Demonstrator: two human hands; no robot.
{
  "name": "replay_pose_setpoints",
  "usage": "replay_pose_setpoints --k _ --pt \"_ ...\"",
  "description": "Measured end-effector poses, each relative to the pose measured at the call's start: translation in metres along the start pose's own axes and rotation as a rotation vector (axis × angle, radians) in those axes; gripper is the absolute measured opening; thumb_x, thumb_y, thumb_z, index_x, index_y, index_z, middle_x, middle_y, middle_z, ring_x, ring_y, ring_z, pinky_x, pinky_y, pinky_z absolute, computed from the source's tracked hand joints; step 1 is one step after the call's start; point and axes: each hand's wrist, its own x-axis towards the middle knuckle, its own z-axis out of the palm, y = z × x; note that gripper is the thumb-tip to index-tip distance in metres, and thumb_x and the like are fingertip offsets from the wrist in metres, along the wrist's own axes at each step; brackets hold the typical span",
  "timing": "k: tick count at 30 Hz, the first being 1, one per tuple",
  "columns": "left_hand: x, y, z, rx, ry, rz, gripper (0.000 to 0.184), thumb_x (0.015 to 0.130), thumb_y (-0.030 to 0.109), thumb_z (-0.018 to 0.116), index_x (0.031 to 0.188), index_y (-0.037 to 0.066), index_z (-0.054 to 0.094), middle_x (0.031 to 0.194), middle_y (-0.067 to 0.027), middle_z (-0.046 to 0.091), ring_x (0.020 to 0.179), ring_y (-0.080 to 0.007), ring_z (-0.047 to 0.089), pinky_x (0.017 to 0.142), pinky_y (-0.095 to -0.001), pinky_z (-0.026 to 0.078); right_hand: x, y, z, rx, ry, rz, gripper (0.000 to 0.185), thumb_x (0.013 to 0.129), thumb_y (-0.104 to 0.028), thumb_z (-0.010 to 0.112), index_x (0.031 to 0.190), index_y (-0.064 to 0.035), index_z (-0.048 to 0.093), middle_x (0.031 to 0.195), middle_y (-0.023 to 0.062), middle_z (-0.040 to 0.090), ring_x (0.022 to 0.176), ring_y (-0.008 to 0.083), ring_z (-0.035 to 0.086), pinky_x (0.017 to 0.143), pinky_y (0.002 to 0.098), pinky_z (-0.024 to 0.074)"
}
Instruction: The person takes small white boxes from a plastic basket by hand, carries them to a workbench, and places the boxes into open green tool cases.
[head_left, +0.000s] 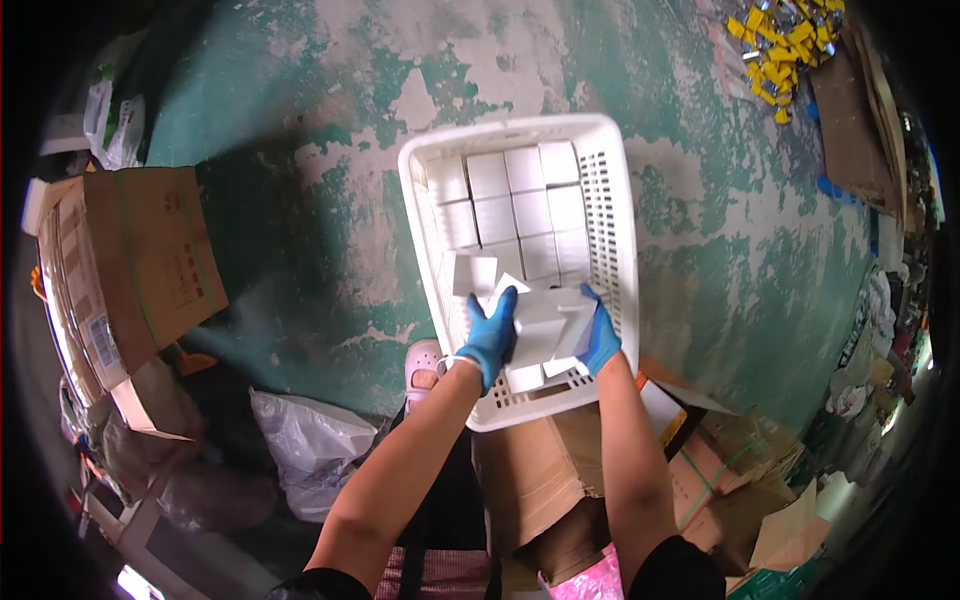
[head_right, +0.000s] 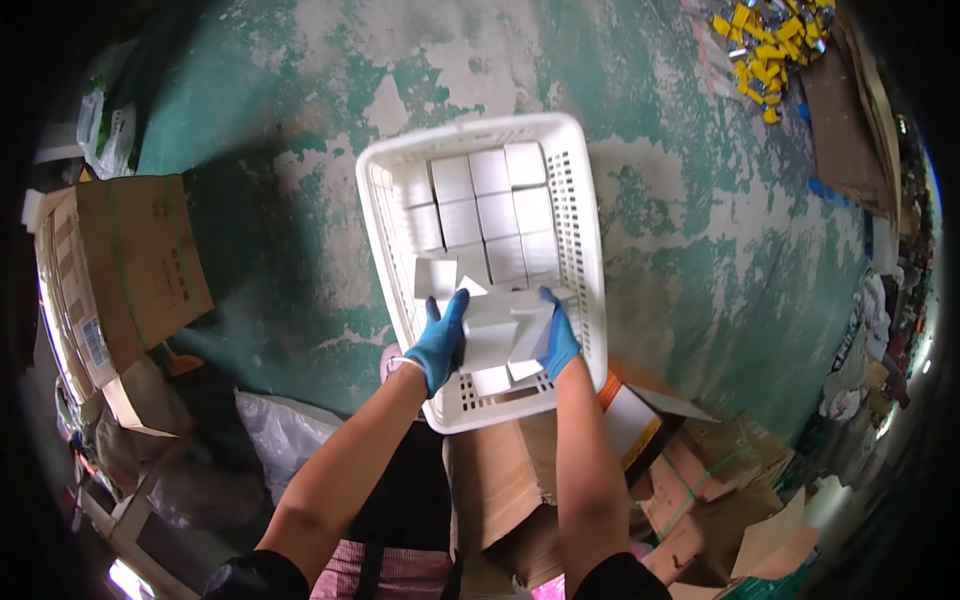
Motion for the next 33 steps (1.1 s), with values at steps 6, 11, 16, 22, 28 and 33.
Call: replay_pose_setpoints --k 6,11,16,22,28,33 --pt "0.004 -0.008 -0.007 -0.251 0.126 0.393 0.106 0.089 0.025 0.076 0.163 0.027 0.000 0.138 -0.0159 0.056 0.122 -0.0242 0.056 0.102 -0.0385 0.046 0.004 0.022 -0.012 0.158 -0.193 0.075 0.063 0.102 -0.056 0.038 0.141 -0.0081 0.051 0.137 0.0127 0.059 0.128 0.0318 0.054 0.108 0.0513 0.0435" --pt "0.027 0.034 -0.032 -0.016 -0.146 0.150 0.104 0.088 0.026 0.076 0.162 0.031 0.003 0.145 -0.0144 0.049 0.118 -0.0273 0.057 0.092 -0.0402 0.052 0.038 0.041 -0.013 0.275 -0.252 0.064 0.056 0.105 -0.052 0.036 0.140 -0.0120 0.054 0.131 0.0080 0.063 0.122 0.0263 0.059 0.102 0.0437 0.0489" --pt "0.034 0.038 -0.029 0.039 -0.264 0.224 0.096 0.090 0.021 0.074 0.162 0.024 0.011 0.141 -0.0162 0.054 0.122 -0.0281 0.056 0.097 -0.0400 0.051 0.032 0.055 -0.002 0.242 -0.110 -0.025 0.059 0.103 -0.054 0.040 0.138 -0.0102 0.056 0.137 0.0100 0.060 0.123 0.0285 0.058 0.105 0.0445 0.0465" --pt "-0.123 -0.028 -0.029 0.056 -0.303 0.352 0.082 0.095 0.009 0.067 0.162 0.013 0.018 0.153 -0.0105 0.043 0.135 -0.0192 0.045 0.110 -0.0325 0.040 -0.131 0.118 0.000 0.048 -0.170 -0.259 0.066 0.099 -0.056 0.045 0.143 -0.0074 0.052 0.139 0.0122 0.058 0.124 0.0330 0.057 0.107 0.0466 0.0450" --pt "-0.330 -0.130 -0.056 -0.009 -0.349 0.473 0.083 0.098 0.011 0.063 0.162 0.008 0.010 0.161 -0.0106 0.029 0.143 -0.0196 0.034 0.116 -0.0326 0.031 -0.370 0.157 0.068 0.125 0.159 -0.036 0.061 0.102 -0.052 0.044 0.141 -0.0057 0.052 0.136 0.0146 0.061 0.123 0.0312 0.059 0.108 0.0459 0.0450" --pt "-0.427 -0.196 -0.084 -0.015 -0.230 0.628 0.087 0.098 0.027 0.066 0.162 0.009 0.010 0.158 -0.0164 0.034 0.142 -0.0224 0.036 0.116 -0.0342 0.032 -0.428 0.156 0.121 -0.131 0.053 0.106 0.059 0.104 -0.050 0.040 0.142 -0.0061 0.051 0.138 0.0140 0.059 0.124 0.0303 0.058 0.109 0.0450 0.0440"
